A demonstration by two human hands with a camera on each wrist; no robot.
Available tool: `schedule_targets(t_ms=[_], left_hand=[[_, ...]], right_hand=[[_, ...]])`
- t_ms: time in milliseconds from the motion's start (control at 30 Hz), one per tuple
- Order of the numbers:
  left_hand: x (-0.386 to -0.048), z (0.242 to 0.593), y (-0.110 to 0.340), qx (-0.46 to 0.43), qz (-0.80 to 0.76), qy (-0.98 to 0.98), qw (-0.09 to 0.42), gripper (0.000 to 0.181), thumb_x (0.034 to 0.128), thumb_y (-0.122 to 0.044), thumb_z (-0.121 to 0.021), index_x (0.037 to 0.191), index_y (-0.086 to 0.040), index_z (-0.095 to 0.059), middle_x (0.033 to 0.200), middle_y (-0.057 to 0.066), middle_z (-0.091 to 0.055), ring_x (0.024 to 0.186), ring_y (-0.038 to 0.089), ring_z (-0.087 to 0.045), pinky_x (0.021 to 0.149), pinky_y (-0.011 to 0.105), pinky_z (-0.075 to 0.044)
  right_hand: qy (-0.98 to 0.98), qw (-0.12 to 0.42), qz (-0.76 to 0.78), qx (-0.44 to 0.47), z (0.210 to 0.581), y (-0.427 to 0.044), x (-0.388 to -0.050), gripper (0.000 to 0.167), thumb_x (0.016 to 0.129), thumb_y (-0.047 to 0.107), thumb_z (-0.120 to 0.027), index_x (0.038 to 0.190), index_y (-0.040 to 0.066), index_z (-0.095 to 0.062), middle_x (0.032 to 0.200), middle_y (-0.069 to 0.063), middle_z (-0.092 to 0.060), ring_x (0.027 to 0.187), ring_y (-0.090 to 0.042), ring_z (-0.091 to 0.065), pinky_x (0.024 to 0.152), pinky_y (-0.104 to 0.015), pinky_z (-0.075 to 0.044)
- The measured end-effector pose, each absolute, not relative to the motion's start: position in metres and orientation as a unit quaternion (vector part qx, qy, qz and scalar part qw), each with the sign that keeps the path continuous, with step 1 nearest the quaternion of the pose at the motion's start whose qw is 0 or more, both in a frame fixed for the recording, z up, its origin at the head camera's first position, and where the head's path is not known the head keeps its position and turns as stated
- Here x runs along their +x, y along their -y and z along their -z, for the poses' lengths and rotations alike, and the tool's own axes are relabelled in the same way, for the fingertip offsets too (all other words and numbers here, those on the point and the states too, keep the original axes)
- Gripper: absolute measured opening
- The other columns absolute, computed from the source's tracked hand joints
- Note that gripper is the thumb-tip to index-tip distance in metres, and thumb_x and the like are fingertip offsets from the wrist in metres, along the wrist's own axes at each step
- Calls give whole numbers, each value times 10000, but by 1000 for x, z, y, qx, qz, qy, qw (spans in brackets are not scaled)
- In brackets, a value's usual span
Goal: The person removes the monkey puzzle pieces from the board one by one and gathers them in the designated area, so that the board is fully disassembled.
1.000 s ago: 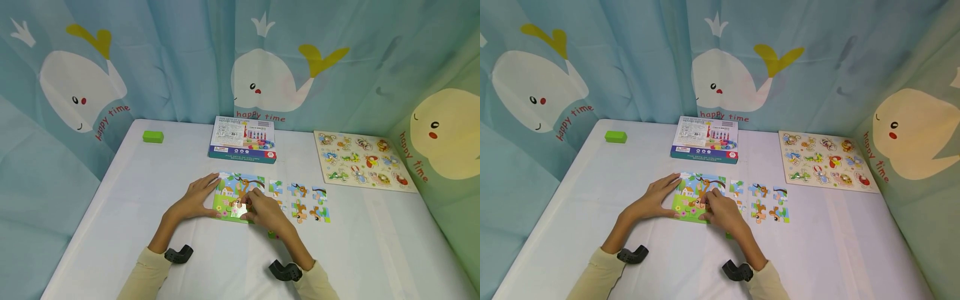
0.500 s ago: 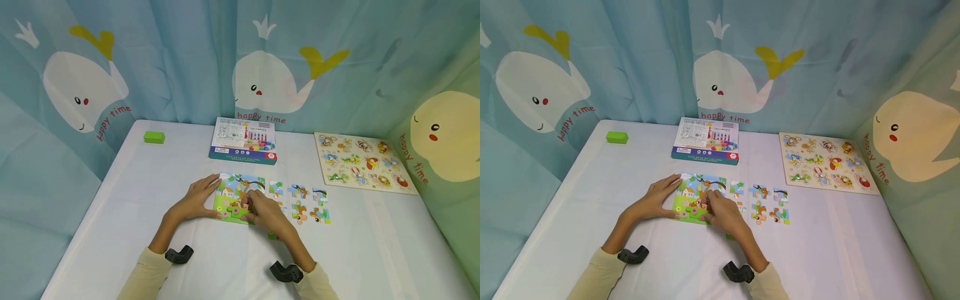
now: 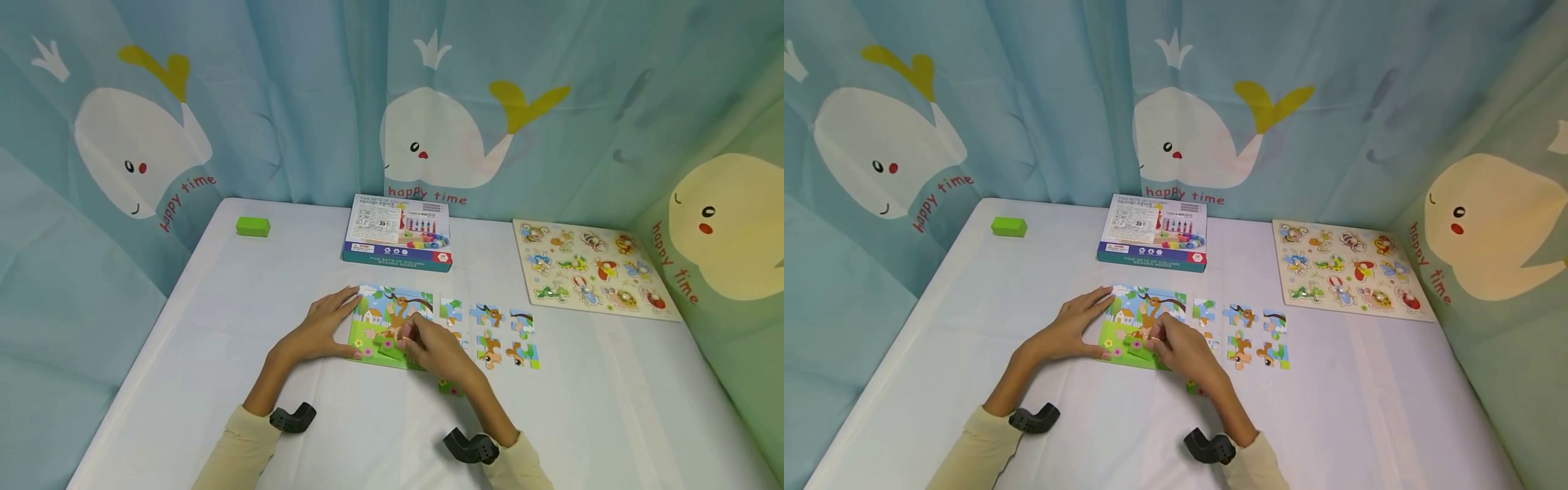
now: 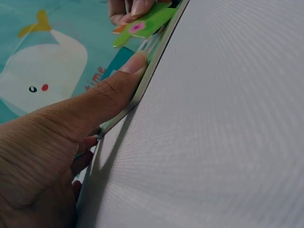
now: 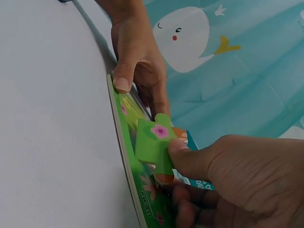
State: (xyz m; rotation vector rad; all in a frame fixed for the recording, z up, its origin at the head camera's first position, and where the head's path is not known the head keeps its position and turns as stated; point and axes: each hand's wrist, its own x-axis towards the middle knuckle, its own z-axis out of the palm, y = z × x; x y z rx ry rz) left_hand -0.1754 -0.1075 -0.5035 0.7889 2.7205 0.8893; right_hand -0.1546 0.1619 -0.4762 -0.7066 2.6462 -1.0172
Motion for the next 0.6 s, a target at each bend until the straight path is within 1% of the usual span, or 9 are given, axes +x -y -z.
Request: schedule_targets(t_ms=[67,200,300,433,533,600], left_hand=[[-176,503,107,265,-299,-913,85,1071,717,-526,-806,1528,-42,-301,1627,127,-198,1492,348,-191,1161,562,-183],[-176,503,107,265,-301,-912,84,1079,713,-532,-810,1529,-45,-300,1626,127,-200,1487,352,-201,1159,564,-186],[-175,503,107,263,-304,-911,88,1084,710,-538,-809,1533,-55,-296,1630,117,-192,1490,348,-195,1164,561,-179],[-175,503,107,263,-308,-910,89,1084,707,-542,-809,1531,-55,-300,1630,114,-191,1491,347,-192,1166,560,-175],[-175,504,108,263,-306,-911,89,1083,710,-541,-808,1532,-53,-299,1631,116,-188,1491,349,-190,1164,561,-177],[-175,504,108,262,-303,-912,89,1083,713,-536,-809,1535,-57,-291,1633,114,-181,1493,347,-185,1165,560,-176]], right_hand=[[-887,138,379,-223,476,-162,-155,125,974,211,-607,970,112,-531,801,31,-581,631,-65,-505,585,-225,-448],[-850,185,460,-179,475,-164,-156,154,978,189,-597,988,52,-529,869,-56,-595,686,-124,-547,614,-238,-491],[-828,198,506,-139,474,-165,-157,191,979,192,-595,1013,18,-524,862,-87,-603,678,-145,-530,595,-245,-475],[-811,190,546,-93,470,-168,-159,196,982,196,-592,1030,15,-531,784,-75,-592,602,-125,-446,553,-238,-407],[-810,151,559,-92,466,-174,-159,200,972,184,-610,1027,-1,-557,768,-79,-603,545,-106,-422,522,-237,-398],[-811,129,562,-99,463,-180,-159,205,963,188,-625,1029,1,-574,766,-95,-611,496,-115,-433,483,-242,-403]])
